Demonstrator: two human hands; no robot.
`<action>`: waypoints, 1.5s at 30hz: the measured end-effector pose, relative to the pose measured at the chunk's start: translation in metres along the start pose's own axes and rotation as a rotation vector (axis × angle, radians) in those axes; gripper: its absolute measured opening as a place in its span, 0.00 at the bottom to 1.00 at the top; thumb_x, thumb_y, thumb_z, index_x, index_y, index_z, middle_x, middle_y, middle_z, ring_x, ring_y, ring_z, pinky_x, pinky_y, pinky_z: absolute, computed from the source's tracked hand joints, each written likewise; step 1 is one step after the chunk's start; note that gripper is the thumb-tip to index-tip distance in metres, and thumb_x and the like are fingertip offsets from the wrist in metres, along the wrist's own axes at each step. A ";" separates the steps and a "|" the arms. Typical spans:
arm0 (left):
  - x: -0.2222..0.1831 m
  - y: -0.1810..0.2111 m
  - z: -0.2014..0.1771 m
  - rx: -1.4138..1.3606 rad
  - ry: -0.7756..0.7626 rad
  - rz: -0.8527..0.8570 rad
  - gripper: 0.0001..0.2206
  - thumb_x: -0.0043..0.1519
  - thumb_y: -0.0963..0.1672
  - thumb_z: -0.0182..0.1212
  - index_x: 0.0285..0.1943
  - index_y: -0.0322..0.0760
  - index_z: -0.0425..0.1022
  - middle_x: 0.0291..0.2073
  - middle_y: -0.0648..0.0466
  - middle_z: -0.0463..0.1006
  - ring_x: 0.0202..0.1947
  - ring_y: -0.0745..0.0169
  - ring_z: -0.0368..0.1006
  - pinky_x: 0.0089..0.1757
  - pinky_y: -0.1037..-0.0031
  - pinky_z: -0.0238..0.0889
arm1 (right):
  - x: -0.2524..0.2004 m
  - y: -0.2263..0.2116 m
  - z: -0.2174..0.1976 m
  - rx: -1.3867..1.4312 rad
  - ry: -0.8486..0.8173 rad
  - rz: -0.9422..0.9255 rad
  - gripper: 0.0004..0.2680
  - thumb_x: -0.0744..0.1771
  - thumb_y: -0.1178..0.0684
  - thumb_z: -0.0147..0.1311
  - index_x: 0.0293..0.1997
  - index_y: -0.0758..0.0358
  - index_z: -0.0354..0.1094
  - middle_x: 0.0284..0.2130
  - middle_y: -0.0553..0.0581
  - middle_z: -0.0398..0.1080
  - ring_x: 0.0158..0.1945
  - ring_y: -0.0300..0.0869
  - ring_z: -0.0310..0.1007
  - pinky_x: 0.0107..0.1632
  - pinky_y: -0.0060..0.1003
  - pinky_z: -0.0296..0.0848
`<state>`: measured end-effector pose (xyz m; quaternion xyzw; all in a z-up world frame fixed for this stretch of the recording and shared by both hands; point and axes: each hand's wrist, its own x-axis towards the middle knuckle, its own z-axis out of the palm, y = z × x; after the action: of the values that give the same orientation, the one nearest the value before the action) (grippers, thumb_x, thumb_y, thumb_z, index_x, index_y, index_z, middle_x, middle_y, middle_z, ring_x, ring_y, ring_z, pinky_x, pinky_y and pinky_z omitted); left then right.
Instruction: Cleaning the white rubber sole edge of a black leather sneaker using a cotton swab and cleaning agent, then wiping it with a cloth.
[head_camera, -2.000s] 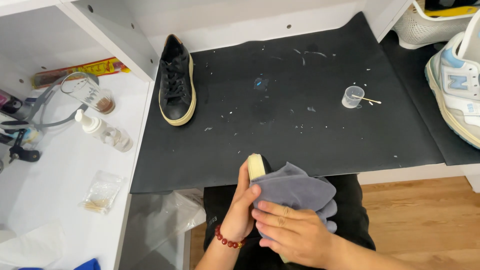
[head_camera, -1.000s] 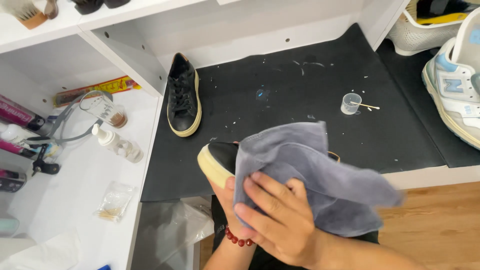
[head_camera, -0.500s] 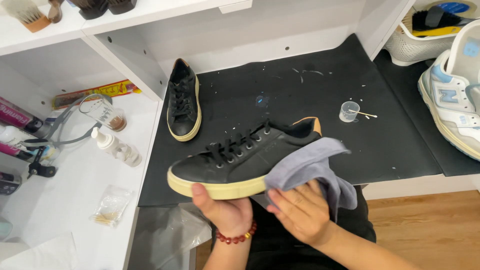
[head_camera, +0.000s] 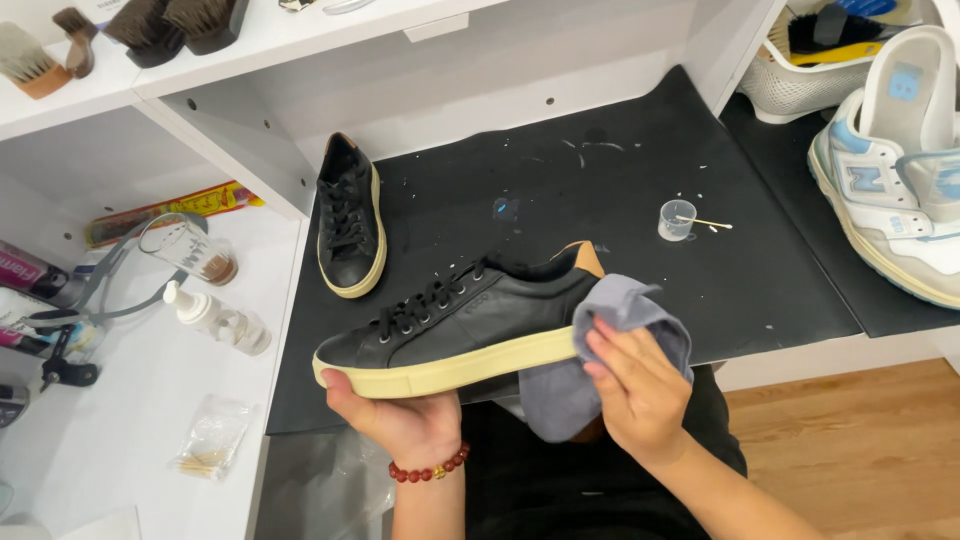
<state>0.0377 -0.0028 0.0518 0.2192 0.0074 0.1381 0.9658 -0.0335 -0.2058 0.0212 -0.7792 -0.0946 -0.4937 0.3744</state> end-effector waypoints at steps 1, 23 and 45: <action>0.002 -0.002 -0.002 -0.003 -0.003 -0.003 0.31 0.61 0.58 0.57 0.69 0.42 0.65 0.64 0.57 0.72 0.63 0.57 0.68 0.62 0.61 0.60 | -0.004 0.007 0.001 -0.004 0.002 -0.002 0.08 0.66 0.60 0.60 0.48 0.73 0.73 0.47 0.65 0.76 0.46 0.51 0.78 0.53 0.36 0.75; -0.030 -0.098 -0.051 0.080 -0.372 0.041 0.33 0.58 0.45 0.73 0.72 0.35 0.61 0.65 0.50 0.69 0.64 0.49 0.66 0.64 0.52 0.56 | -0.005 0.009 0.022 0.100 0.171 0.411 0.13 0.71 0.54 0.51 0.57 0.75 0.70 0.56 0.64 0.75 0.59 0.43 0.76 0.62 0.32 0.70; 0.001 -0.068 -0.045 -0.046 -0.241 -0.229 0.37 0.56 0.59 0.67 0.69 0.39 0.66 0.67 0.54 0.70 0.66 0.55 0.65 0.64 0.58 0.55 | -0.011 0.027 0.007 1.044 -0.015 1.099 0.15 0.73 0.50 0.45 0.44 0.74 0.75 0.36 0.58 0.78 0.37 0.37 0.75 0.42 0.35 0.72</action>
<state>0.0534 -0.0427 -0.0181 0.2095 -0.0870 0.0000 0.9739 -0.0195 -0.2175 -0.0028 -0.4389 0.0834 -0.1219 0.8863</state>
